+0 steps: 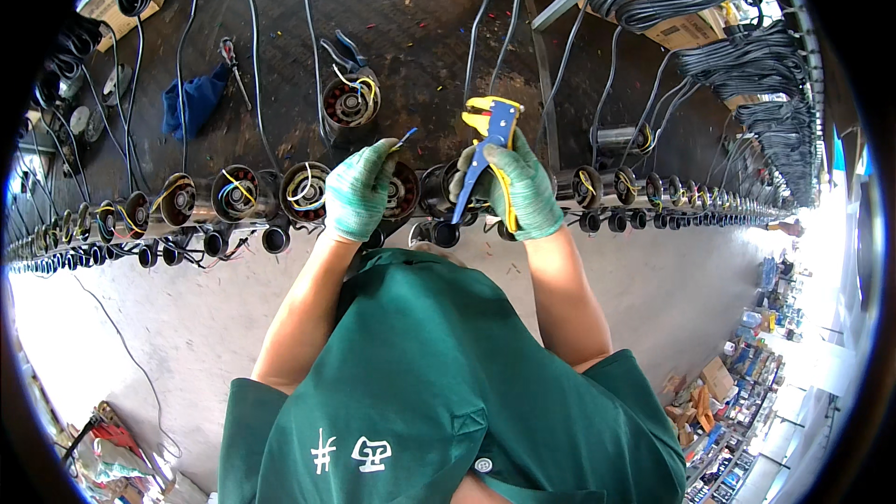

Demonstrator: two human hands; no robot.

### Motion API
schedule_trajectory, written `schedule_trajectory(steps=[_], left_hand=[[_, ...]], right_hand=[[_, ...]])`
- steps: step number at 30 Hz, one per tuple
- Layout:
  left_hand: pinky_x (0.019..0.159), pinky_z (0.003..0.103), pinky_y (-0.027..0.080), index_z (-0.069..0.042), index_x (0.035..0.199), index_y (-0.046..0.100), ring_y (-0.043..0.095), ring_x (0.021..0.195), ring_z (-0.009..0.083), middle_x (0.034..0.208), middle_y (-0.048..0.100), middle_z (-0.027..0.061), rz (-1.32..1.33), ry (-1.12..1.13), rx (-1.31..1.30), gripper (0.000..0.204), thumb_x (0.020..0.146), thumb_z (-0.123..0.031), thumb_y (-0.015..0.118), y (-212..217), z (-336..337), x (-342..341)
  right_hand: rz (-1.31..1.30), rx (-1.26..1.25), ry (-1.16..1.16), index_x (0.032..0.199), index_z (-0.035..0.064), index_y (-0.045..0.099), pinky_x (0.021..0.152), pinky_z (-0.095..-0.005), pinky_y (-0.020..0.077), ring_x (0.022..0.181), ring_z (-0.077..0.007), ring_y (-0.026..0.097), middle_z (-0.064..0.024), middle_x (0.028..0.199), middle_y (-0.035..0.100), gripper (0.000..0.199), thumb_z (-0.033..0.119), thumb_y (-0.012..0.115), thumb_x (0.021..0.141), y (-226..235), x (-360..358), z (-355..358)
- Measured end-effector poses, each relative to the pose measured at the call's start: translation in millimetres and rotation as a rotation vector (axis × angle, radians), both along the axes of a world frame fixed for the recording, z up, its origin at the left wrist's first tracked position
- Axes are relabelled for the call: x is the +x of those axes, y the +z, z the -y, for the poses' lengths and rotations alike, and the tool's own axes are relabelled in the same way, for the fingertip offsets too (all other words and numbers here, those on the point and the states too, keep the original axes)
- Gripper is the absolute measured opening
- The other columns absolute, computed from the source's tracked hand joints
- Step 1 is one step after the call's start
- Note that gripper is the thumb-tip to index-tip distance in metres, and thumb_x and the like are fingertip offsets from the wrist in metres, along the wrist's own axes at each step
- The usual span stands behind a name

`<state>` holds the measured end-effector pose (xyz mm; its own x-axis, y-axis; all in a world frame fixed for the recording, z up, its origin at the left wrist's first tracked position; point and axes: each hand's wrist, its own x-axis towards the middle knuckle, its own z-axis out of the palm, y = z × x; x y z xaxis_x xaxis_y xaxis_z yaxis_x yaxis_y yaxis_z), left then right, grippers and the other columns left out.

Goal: The person uses a yellow and blue crimping tool to secure electrical wires into the terminals of cylindrical metal components arranged in a row on a workbench. The person systematically moves from one component to the next, stripping and crimping wires throughout the clip.

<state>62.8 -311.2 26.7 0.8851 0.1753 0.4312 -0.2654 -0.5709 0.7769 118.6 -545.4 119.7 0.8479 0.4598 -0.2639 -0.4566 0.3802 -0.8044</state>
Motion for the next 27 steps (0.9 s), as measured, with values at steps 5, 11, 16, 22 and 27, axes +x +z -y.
schedule_trajectory(steps=[5, 11, 16, 22, 27], left_hand=[[0.080, 0.041, 0.060, -0.006, 0.134, 0.068, 0.076, 0.093, 0.0326, 0.114, 0.076, 0.0149, -0.041, 0.125, -0.129, 0.042, 0.094, -0.010, 0.078, 8, 11, 6], [0.092, 0.045, 0.056, -0.010, 0.123, 0.075, 0.068, 0.104, 0.0352, 0.125, 0.070, 0.0135, 0.094, -0.064, 0.362, 0.037, 0.087, -0.008, 0.081, 61, 24, 9], [0.086, 0.037, 0.058, -0.001, 0.126, 0.072, 0.074, 0.098, 0.0273, 0.110, 0.075, 0.0145, -0.487, -0.356, -0.082, 0.029, 0.099, -0.011, 0.073, 44, 69, 10], [0.078, 0.033, 0.059, 0.001, 0.119, 0.076, 0.071, 0.083, 0.0165, 0.098, 0.078, 0.0114, -0.585, -0.397, -0.071, 0.024, 0.100, -0.014, 0.075, 30, 91, 25], [0.069, 0.027, 0.056, -0.001, 0.124, 0.075, 0.064, 0.076, 0.0071, 0.096, 0.078, 0.0050, -0.654, -0.350, -0.398, 0.025, 0.102, -0.013, 0.073, 27, 111, 18]], right_hand=[[0.053, -0.049, -0.153, 0.152, 0.0108, 0.045, 0.070, -0.0483, 0.0667, 0.080, -0.0355, 0.077, -0.0174, 0.100, 0.070, 0.054, 0.018, 0.066, 0.102, 7, 7, 49], [0.083, -0.082, -0.363, 0.146, 0.0074, 0.046, 0.075, -0.0512, 0.0678, 0.083, -0.0357, 0.077, -0.0178, 0.105, 0.070, 0.052, 0.019, 0.067, 0.100, 0, -5, 101], [0.064, -0.141, -0.360, 0.147, 0.0070, 0.047, 0.074, -0.0520, 0.0666, 0.082, -0.0351, 0.076, -0.0169, 0.103, 0.069, 0.056, 0.026, 0.070, 0.099, -11, -19, 122], [0.016, -0.080, -0.215, 0.152, 0.0061, 0.044, 0.075, -0.0500, 0.0653, 0.086, -0.0339, 0.076, -0.0169, 0.108, 0.071, 0.059, 0.017, 0.067, 0.098, -22, -34, 136], [-0.052, -0.128, -0.025, 0.162, 0.0067, 0.041, 0.099, -0.0357, 0.0576, 0.107, -0.0186, 0.069, -0.0082, 0.125, 0.066, 0.063, 0.007, 0.061, 0.103, -36, -41, 145]])
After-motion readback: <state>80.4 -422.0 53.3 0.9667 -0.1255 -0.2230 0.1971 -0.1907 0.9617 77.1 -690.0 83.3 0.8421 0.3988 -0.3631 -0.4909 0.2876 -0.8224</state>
